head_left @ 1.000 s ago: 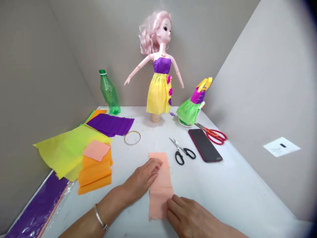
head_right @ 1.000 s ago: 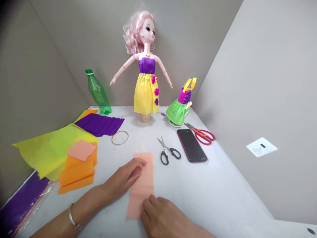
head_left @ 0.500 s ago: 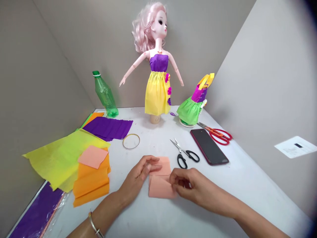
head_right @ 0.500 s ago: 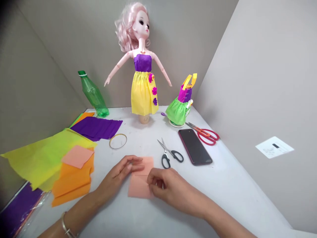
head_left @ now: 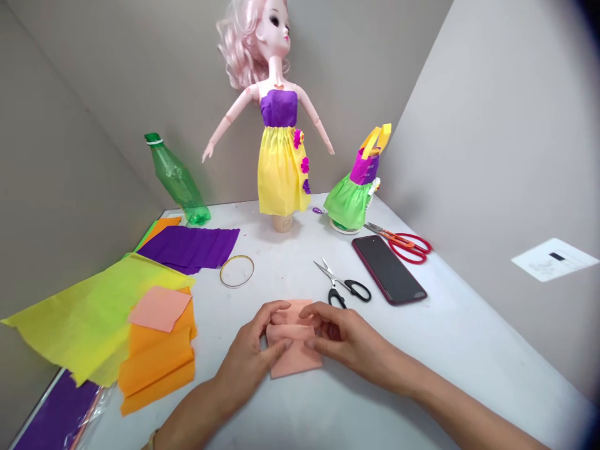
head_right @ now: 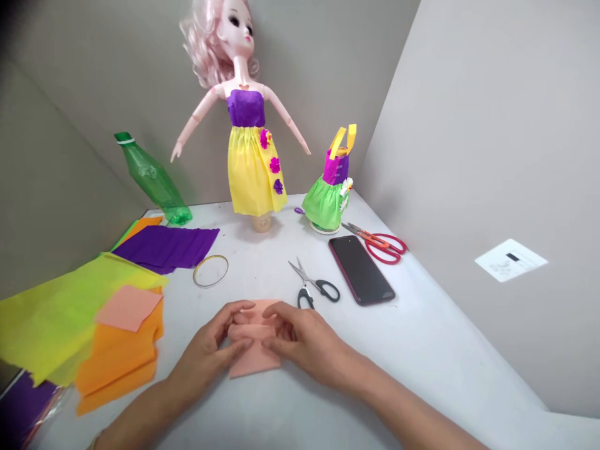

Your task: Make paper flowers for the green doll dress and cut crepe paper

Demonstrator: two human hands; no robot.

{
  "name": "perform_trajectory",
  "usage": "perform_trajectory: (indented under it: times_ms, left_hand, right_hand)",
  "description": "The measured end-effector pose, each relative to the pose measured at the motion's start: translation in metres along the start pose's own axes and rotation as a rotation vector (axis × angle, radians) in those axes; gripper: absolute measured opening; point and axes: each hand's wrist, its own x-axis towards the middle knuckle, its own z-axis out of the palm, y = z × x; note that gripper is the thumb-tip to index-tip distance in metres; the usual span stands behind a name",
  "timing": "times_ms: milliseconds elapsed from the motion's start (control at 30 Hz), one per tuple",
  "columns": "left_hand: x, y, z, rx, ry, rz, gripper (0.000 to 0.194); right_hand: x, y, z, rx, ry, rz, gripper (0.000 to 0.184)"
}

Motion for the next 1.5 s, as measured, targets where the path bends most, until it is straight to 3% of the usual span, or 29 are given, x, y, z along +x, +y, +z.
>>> perform_trajectory:
  times_ms: [200,367,600,667,733,833,933,1033,1133,1200,1300,1400,1500]
  left_hand:
    - [0.0,0.003,0.002,0.105,0.025,0.028,0.041]
    - [0.002,0.004,0.002,0.19,0.053,0.037,0.039]
    - [0.001,0.011,0.001,0.115,0.056,0.021,0.041]
    - [-0.002,0.016,-0.004,0.039,-0.042,0.006,0.043]
    - [-0.006,0.021,-0.011,-0.04,-0.232,-0.017,0.044]
    - [-0.012,0.029,-0.022,-0.117,-0.503,-0.053,0.041]
    - [-0.017,0.036,-0.025,-0.006,-0.475,-0.054,0.036]
    - [-0.025,0.042,-0.02,0.308,-0.405,0.039,0.024]
    - [-0.038,0.044,-0.006,0.614,-0.499,0.201,0.033]
    - [-0.047,0.039,0.005,0.758,-0.486,0.296,0.03]
    - [-0.057,0.018,0.018,0.848,-0.407,0.383,0.019]
    - [-0.067,-0.009,0.02,0.789,-0.342,0.455,0.018]
    - [-0.079,-0.013,0.01,0.635,-0.425,0.48,0.011]
  right_hand:
    - [0.001,0.005,0.0,-0.111,0.057,-0.005,0.02]
    - [-0.002,0.003,-0.005,-0.017,0.015,-0.028,0.024]
    - [-0.009,0.003,-0.004,0.046,-0.071,-0.007,0.052]
    - [-0.012,0.004,-0.006,0.049,-0.112,-0.01,0.058]
    - [-0.014,0.004,-0.012,0.111,-0.223,-0.035,0.063]
    - [-0.016,0.004,-0.022,0.201,-0.35,-0.053,0.049]
    - [-0.016,0.004,-0.026,0.031,-0.147,-0.082,0.021]
    - [-0.013,0.009,-0.017,-0.324,0.054,-0.238,0.013]
    - [-0.006,0.016,-0.004,-0.616,0.099,-0.358,0.012]
    - [-0.003,0.021,0.002,-0.71,0.117,-0.369,0.016]
    - [0.0,0.022,0.003,-0.662,0.143,-0.359,0.019]
    - [0.0,0.018,0.0,-0.494,0.179,-0.323,0.017]
    - [0.004,0.013,-0.004,-0.317,0.21,-0.238,0.015]
